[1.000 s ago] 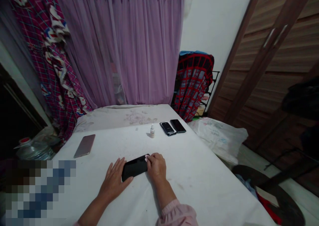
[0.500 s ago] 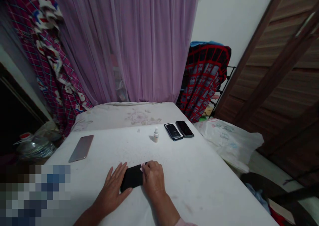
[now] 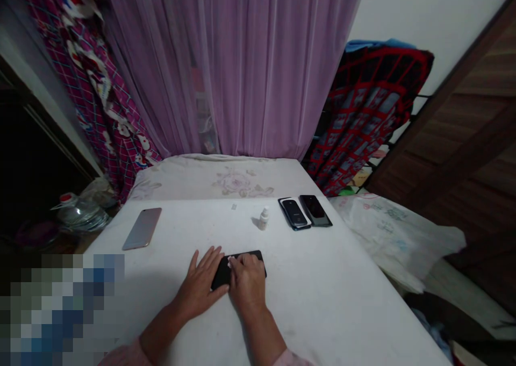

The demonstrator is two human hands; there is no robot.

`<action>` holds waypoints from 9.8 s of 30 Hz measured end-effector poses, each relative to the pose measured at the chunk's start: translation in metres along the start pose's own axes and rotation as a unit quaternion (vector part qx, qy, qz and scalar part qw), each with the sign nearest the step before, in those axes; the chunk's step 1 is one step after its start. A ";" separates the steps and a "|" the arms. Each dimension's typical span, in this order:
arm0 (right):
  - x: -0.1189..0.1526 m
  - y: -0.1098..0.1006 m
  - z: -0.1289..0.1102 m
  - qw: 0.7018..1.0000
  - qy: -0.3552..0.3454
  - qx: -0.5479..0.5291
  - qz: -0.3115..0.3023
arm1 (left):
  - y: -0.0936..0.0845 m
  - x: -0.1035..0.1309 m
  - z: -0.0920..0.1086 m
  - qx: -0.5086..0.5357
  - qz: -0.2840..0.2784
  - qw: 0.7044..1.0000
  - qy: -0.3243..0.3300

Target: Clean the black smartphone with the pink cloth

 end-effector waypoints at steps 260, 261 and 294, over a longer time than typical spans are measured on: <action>-0.001 -0.012 0.020 0.998 0.008 0.066 -0.004 | -0.006 0.003 0.012 0.075 0.063 0.994 0.038; 0.000 -0.017 0.028 0.997 0.024 0.072 0.004 | -0.006 0.003 0.013 0.074 0.062 0.995 0.036; 0.014 -0.011 0.019 0.998 0.001 0.045 0.035 | -0.003 0.003 0.012 0.037 0.069 0.996 0.038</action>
Point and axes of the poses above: each hand's wrist, its own x-axis away from the middle knuckle, its own y-axis out of the palm, z = x × y, the point moved 7 cm from there along -x, towards the middle knuckle
